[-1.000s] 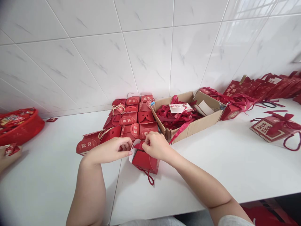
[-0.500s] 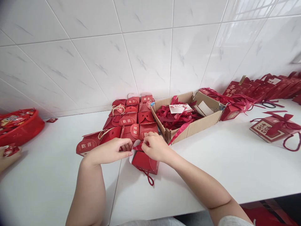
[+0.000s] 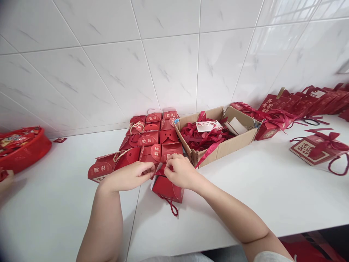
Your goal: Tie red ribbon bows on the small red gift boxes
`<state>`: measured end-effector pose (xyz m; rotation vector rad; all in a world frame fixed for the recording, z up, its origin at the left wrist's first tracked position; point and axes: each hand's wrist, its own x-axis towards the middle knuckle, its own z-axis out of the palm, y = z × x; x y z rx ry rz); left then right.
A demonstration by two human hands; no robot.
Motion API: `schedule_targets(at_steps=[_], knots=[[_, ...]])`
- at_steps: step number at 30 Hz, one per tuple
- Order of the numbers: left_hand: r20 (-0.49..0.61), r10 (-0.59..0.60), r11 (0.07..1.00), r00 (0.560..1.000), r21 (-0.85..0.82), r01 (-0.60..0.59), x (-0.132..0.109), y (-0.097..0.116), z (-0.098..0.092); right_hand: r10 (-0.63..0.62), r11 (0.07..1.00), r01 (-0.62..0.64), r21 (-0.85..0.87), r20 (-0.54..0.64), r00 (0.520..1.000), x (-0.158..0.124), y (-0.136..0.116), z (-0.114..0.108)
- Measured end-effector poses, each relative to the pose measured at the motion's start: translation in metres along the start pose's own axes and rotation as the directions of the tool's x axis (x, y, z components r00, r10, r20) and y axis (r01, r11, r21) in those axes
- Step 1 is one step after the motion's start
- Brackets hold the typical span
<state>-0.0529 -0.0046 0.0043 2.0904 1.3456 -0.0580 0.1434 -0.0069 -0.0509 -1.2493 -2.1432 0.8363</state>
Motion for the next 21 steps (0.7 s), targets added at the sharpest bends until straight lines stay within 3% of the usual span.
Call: schedule_targets(at_steps=[9, 14, 17, 21], knots=[[-0.019, 0.030, 0.999, 0.999, 0.013, -0.029, 0.002, 0.000, -0.002, -0.008, 1.000, 0.008, -0.013, 0.026, 1.000, -0.001, 0.001, -0.003], [-0.165, 0.101, 0.979, 0.981, -0.158, -0.127, -0.008, -0.001, -0.012, -0.040, 0.999, 0.039, 0.012, 0.093, 0.995, -0.008, 0.001, -0.027], [-0.340, 0.129, 0.922, 0.932, -0.305, -0.239, -0.016, -0.007, -0.017, -0.044, 0.998, 0.047, -0.036, 0.067, 0.997, -0.018, 0.003, -0.047], [-0.554, 0.134, 0.735, 0.822, -0.501, -0.457, -0.022, -0.015, -0.020, -0.038, 0.999, 0.038, -0.022, -0.038, 0.999, -0.040, -0.002, -0.073]])
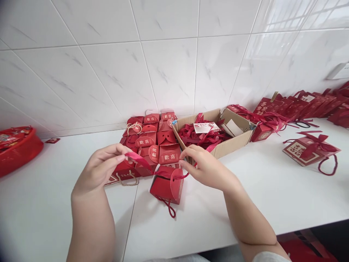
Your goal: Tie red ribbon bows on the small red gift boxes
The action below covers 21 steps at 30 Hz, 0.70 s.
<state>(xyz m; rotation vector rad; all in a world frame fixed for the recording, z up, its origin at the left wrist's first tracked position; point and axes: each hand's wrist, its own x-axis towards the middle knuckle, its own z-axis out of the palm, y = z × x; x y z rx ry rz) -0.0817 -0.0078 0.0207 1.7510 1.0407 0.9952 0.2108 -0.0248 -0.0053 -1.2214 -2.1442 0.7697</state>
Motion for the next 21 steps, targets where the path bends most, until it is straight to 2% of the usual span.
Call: schedule_targets(at_steps=[3, 6, 9, 12, 14, 16, 18, 21], knots=[[-0.113, 0.088, 0.971, 0.990, -0.210, -0.110, -0.002, -0.001, -0.002, -0.087, 0.996, 0.086, 0.028, 0.024, 0.996, -0.020, -0.009, -0.020], [-0.198, 0.120, 0.914, 0.973, -0.361, -0.186, -0.002, 0.000, -0.002, -0.117, 0.992, 0.102, 0.078, 0.215, 0.970, -0.037, -0.007, -0.031], [-0.300, 0.171, 0.844, 0.939, -0.446, -0.296, -0.002, 0.002, -0.002, -0.019, 0.990, -0.038, 0.134, 0.405, 0.914, -0.046, 0.014, -0.022], [-0.366, 0.195, 0.803, 0.910, -0.474, -0.362, -0.001, 0.004, -0.001, 0.124, 0.931, -0.285, 0.230, 0.535, 0.836, -0.047, 0.045, 0.008], [-0.366, 0.189, 0.799, 0.911, -0.482, -0.359, -0.001, 0.006, -0.001, 0.229, 0.832, -0.427, 0.354, 0.481, 0.846, -0.047, 0.060, 0.032], [-0.357, 0.194, 0.787, 0.914, -0.500, -0.362, -0.003, 0.007, -0.001, 0.334, 0.742, -0.459, 0.490, 0.324, 0.885, -0.044, 0.067, 0.053], [-0.352, 0.210, 0.768, 0.912, -0.518, -0.377, -0.005, 0.009, -0.002, 0.376, 0.648, -0.397, 0.650, 0.180, 0.909, -0.040, 0.068, 0.066], [-0.365, 0.214, 0.752, 0.906, -0.530, -0.392, -0.010, 0.011, -0.004, 0.386, 0.474, -0.240, 0.847, 0.045, 0.921, -0.032, 0.063, 0.074]])
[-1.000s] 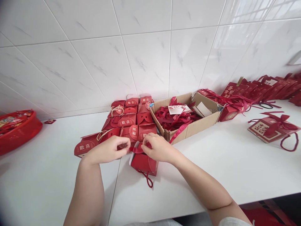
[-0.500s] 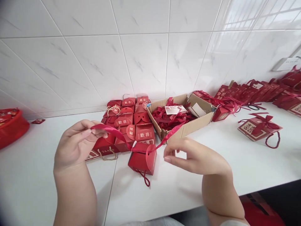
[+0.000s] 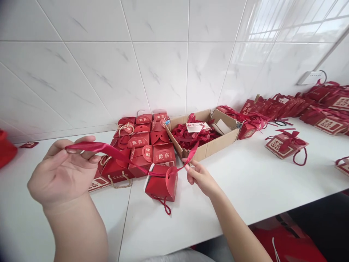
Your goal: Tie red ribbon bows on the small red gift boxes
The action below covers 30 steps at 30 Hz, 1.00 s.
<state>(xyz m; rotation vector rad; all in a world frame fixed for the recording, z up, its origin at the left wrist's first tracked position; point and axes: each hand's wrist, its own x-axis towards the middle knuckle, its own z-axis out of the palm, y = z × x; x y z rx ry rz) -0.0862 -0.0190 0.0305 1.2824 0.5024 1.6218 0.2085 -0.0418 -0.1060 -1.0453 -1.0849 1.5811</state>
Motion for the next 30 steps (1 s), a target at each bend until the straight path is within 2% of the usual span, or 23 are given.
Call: schedule_targets(at_steps=[3, 6, 10, 14, 17, 21, 26, 30], knots=[[-0.052, -0.001, 1.000, 0.999, 0.002, 0.001, -0.002, 0.005, 0.000, -0.073, 0.975, 0.082, 0.206, -0.050, 0.996, 0.004, -0.005, 0.007], [-0.101, 0.011, 1.000, 0.995, 0.016, -0.009, -0.003, 0.008, -0.001, -0.141, 0.951, 0.161, 0.265, -0.096, 0.985, 0.003, -0.013, 0.009], [-0.157, 0.003, 1.000, 0.988, 0.022, 0.000, -0.001, 0.008, -0.002, -0.239, 0.945, 0.273, 0.182, -0.189, 0.952, -0.007, -0.029, 0.007], [-0.210, -0.029, 1.000, 0.977, 0.001, 0.029, 0.000, 0.006, -0.001, -0.350, 0.930, 0.364, 0.049, -0.181, 0.919, -0.013, -0.049, 0.000], [-0.192, -0.061, 0.997, 0.979, 0.039, 0.069, 0.000, 0.005, 0.000, -0.428, 0.904, 0.423, -0.061, -0.148, 0.892, -0.014, -0.066, -0.002], [-0.113, -0.133, 0.983, 0.985, 0.113, 0.146, -0.002, 0.003, 0.001, -0.501, 0.859, 0.484, -0.167, -0.086, 0.861, -0.015, -0.087, 0.002], [-0.014, -0.145, 0.982, 0.989, 0.118, 0.145, -0.004, 0.000, 0.002, -0.538, 0.810, 0.520, -0.269, 0.009, 0.843, -0.017, -0.102, 0.009], [0.012, -0.161, 0.979, 0.987, 0.126, 0.158, -0.005, -0.002, 0.006, -0.584, 0.773, 0.564, -0.289, 0.020, 0.811, -0.019, -0.109, 0.012]])
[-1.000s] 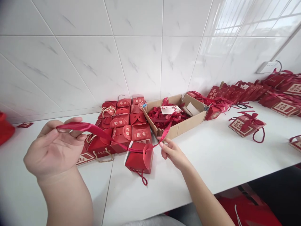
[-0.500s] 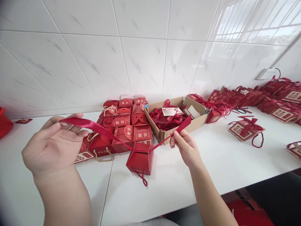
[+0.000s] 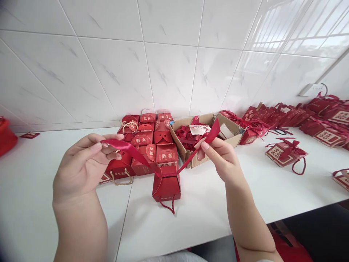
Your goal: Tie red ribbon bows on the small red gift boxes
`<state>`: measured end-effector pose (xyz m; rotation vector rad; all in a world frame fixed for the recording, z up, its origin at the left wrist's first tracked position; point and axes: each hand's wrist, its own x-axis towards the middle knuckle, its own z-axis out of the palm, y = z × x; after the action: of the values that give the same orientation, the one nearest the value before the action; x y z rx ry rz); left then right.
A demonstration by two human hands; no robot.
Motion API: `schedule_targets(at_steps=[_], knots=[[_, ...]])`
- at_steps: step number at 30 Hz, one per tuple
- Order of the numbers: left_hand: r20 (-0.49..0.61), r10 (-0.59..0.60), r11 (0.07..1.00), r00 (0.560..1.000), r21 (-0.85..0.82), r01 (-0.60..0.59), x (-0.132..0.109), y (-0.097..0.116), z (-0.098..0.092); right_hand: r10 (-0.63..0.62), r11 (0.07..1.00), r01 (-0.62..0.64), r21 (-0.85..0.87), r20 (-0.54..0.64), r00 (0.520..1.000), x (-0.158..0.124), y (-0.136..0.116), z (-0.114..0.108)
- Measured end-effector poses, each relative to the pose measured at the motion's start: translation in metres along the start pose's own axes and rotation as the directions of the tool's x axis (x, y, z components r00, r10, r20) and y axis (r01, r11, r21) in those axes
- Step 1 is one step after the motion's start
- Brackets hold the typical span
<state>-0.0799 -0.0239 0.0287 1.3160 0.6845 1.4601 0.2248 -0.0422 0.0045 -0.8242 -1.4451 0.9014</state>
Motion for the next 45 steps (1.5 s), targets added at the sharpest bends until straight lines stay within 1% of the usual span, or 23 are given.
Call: schedule_targets(at_steps=[5, 12, 16, 18, 20, 23, 25, 28, 32, 37, 38, 39, 40, 42, 43, 44, 45], knots=[[-0.001, -0.047, 0.998, 0.999, 0.036, 0.047, 0.000, -0.002, 0.009, -0.016, 1.000, 0.015, -0.027, -0.036, 0.999, 0.002, -0.006, 0.001], [-0.045, -0.033, 0.999, 0.998, 0.012, 0.033, -0.001, -0.004, 0.013, -0.008, 0.997, 0.001, -0.079, -0.086, 0.996, 0.006, -0.007, -0.001], [-0.081, -0.003, 1.000, 0.997, 0.020, 0.004, 0.004, -0.003, 0.020, -0.072, 0.988, 0.052, -0.145, -0.140, 0.988, 0.013, -0.011, -0.001], [-0.077, 0.014, 0.999, 0.997, 0.043, -0.010, 0.009, 0.000, 0.026, -0.106, 0.985, 0.087, -0.150, -0.126, 0.986, 0.016, -0.015, 0.000], [-0.034, 0.024, 0.996, 0.999, 0.081, -0.022, 0.016, 0.004, 0.035, -0.108, 0.988, 0.099, -0.120, -0.073, 0.992, 0.020, -0.019, 0.003], [0.096, 0.039, 0.988, 0.995, 0.145, -0.053, 0.029, 0.010, 0.050, -0.066, 0.996, 0.070, -0.063, 0.064, 0.996, 0.025, -0.023, 0.012], [0.194, 0.057, 0.981, 0.979, 0.170, -0.091, 0.036, 0.013, 0.060, -0.034, 0.999, 0.039, -0.023, 0.173, 0.984, 0.028, -0.024, 0.021], [0.309, 0.090, 0.971, 0.947, 0.182, -0.152, 0.046, 0.016, 0.072, -0.005, 1.000, -0.003, 0.025, 0.309, 0.951, 0.034, -0.024, 0.036], [0.407, 0.107, 0.949, 0.907, 0.230, -0.215, 0.056, 0.021, 0.076, -0.014, 0.994, -0.027, 0.104, 0.375, 0.927, 0.038, -0.020, 0.050], [0.501, 0.090, 0.925, 0.861, 0.279, -0.259, 0.063, 0.023, 0.075, 0.032, 0.977, -0.119, 0.180, 0.423, 0.905, 0.036, -0.015, 0.059], [0.501, 0.095, 0.919, 0.860, 0.287, -0.269, 0.063, 0.022, 0.075, 0.035, 0.974, -0.126, 0.190, 0.420, 0.907, 0.036, -0.015, 0.060], [0.480, 0.106, 0.910, 0.871, 0.306, -0.280, 0.061, 0.019, 0.075, 0.034, 0.970, -0.128, 0.204, 0.410, 0.912, 0.035, -0.014, 0.061], [0.432, 0.131, 0.898, 0.892, 0.330, -0.292, 0.059, 0.016, 0.075, 0.031, 0.966, -0.127, 0.223, 0.389, 0.921, 0.035, -0.013, 0.061], [0.286, 0.215, 0.867, 0.934, 0.385, -0.317, 0.051, 0.009, 0.074, 0.029, 0.962, -0.118, 0.246, 0.337, 0.941, 0.035, -0.011, 0.062], [0.223, 0.250, 0.853, 0.942, 0.410, -0.323, 0.046, 0.005, 0.073, 0.031, 0.964, -0.110, 0.241, 0.311, 0.950, 0.036, -0.011, 0.062], [0.190, 0.267, 0.842, 0.945, 0.431, -0.325, 0.041, 0.001, 0.073, 0.033, 0.968, -0.102, 0.229, 0.287, 0.957, 0.036, -0.011, 0.062], [0.183, 0.273, 0.832, 0.944, 0.448, -0.327, 0.036, -0.002, 0.072, 0.035, 0.974, -0.094, 0.208, 0.271, 0.962, 0.036, -0.011, 0.062]])
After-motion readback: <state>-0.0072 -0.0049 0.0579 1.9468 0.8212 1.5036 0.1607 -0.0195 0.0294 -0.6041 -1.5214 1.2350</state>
